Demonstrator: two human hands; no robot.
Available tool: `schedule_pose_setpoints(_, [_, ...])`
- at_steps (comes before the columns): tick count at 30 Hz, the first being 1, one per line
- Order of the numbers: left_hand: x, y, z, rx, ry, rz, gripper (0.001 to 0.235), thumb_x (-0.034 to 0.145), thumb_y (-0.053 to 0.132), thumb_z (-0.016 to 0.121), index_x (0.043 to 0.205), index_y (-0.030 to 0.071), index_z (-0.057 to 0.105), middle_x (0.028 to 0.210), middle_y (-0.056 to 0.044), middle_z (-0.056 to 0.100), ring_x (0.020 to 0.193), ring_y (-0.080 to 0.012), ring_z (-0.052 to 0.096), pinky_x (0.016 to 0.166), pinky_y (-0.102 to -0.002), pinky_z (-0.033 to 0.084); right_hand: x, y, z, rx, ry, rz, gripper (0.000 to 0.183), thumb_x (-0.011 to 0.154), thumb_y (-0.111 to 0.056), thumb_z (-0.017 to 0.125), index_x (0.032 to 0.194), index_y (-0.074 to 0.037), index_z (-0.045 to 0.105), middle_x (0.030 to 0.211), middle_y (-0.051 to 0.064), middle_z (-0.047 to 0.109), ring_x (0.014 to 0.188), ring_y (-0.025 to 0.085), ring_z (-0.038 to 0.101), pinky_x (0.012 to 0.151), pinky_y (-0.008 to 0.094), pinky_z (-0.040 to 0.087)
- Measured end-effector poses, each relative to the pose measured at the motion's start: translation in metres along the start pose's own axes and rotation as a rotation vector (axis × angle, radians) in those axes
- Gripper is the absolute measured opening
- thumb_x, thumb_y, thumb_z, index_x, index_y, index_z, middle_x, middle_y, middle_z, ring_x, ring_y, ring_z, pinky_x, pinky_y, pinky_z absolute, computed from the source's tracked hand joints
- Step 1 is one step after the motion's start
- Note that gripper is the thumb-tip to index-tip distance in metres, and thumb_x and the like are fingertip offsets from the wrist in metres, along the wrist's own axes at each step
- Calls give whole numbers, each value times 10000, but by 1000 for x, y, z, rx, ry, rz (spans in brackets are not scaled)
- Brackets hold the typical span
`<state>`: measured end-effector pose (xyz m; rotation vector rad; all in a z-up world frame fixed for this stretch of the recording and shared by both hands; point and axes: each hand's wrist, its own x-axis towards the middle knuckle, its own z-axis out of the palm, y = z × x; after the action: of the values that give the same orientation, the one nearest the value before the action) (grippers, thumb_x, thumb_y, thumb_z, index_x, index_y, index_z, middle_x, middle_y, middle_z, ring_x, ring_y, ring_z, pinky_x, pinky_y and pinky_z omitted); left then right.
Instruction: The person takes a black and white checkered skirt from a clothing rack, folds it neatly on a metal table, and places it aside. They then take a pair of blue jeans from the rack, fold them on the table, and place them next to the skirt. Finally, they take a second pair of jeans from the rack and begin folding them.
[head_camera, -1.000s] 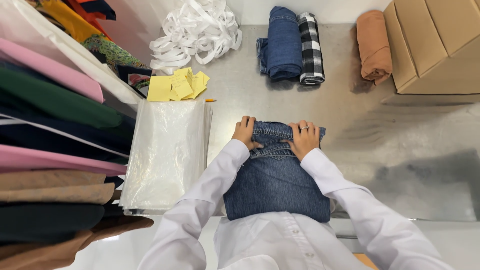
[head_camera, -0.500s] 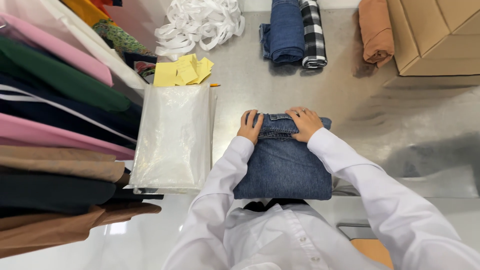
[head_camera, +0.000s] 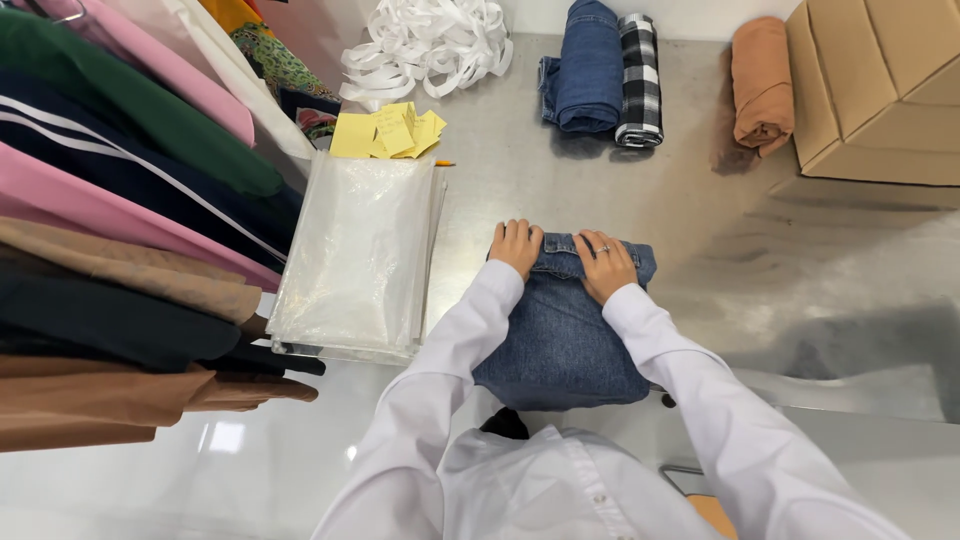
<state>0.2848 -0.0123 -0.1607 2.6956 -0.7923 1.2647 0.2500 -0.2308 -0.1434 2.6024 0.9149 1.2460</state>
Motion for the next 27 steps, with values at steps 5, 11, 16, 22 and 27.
schedule_pose_setpoints(5, [-10, 15, -34, 105, 127, -34, 114, 926, 17, 599, 1039, 11, 615, 960, -202, 598, 931, -361, 653, 853, -480, 538, 7, -6, -49, 305, -366, 104, 986, 620, -324, 793, 1510, -108, 428, 1456, 180, 459, 1351, 399, 475, 1137, 527, 345])
schedule_pose_setpoints(11, [-13, 34, -55, 210, 170, -120, 151, 1008, 21, 519, 1101, 24, 638, 1093, -230, 659, 1013, -351, 682, 881, -463, 560, 27, 25, -41, 478, -936, 224, 1108, 655, -567, 804, 1588, -237, 305, 1493, 154, 449, 1357, 416, 492, 1173, 566, 302])
schedule_pose_setpoints(16, [-25, 44, -59, 240, 115, -168, 229, 1028, 40, 461, 1216, 51, 590, 1199, -246, 629, 1116, -382, 648, 955, -487, 527, 50, 34, -17, 484, -1154, 188, 1334, 465, -772, 868, 1573, -312, 283, 1386, 119, 548, 1273, 389, 586, 1101, 547, 424])
schedule_pose_setpoints(22, [-38, 42, -49, 271, 118, -188, 294, 1038, 60, 406, 1298, 80, 544, 1291, -232, 585, 1234, -399, 583, 1035, -493, 498, 64, 25, 22, 651, -1366, 170, 1428, 368, -847, 914, 1546, -312, 310, 1374, 165, 569, 1313, 380, 554, 1076, 551, 456])
schedule_pose_setpoints(27, [-33, 37, -48, 224, 100, -176, 284, 1042, 81, 430, 1315, 101, 506, 1330, -222, 563, 1274, -393, 554, 1060, -504, 477, 53, 14, 6, 461, -1181, 214, 1231, 515, -728, 850, 1530, -267, 328, 1288, 139, 590, 1248, 371, 597, 1010, 548, 504])
